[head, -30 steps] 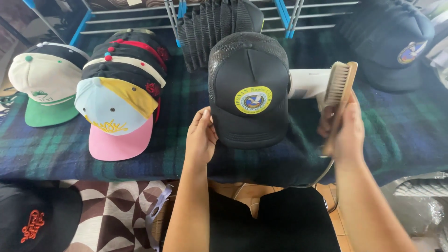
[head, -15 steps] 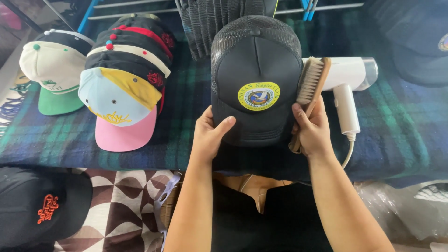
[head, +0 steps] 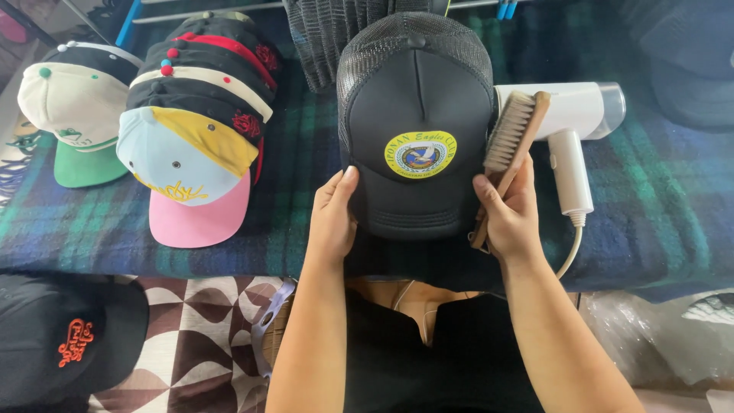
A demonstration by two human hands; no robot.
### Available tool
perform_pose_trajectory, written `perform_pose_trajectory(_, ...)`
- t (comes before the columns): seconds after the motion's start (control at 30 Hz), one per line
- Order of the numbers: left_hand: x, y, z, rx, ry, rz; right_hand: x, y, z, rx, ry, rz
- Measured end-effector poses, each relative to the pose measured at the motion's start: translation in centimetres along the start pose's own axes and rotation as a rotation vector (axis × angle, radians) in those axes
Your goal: Cleaning and steaming a black trucker hat using a brush and a handheld steamer on a wooden head form
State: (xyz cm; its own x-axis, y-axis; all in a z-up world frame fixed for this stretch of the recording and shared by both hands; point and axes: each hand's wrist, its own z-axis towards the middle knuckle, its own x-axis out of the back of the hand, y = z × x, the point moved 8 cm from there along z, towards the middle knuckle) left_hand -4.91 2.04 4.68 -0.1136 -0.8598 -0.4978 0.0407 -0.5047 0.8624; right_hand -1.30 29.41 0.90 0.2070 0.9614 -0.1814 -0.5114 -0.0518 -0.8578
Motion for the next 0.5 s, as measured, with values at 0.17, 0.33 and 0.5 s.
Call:
perform_pose_trajectory(0.17,2.0,-1.4,1.2,-0.051,0.006,-0.077,-0.6,-2.0,-0.2,0.070,-0.015,-0.033)
perform_pose_trajectory(0.33,2.0,-1.0,1.0,-0.145,-0.003,-0.102,-1.0,-2.4,-0.2,0.137,-0.039,0.003)
perform_pose_trajectory(0.5,2.4,-0.9,1.0,-0.173,-0.008,-0.099,-1.4,-2.9,-0.6,0.220,-0.065,-0.094)
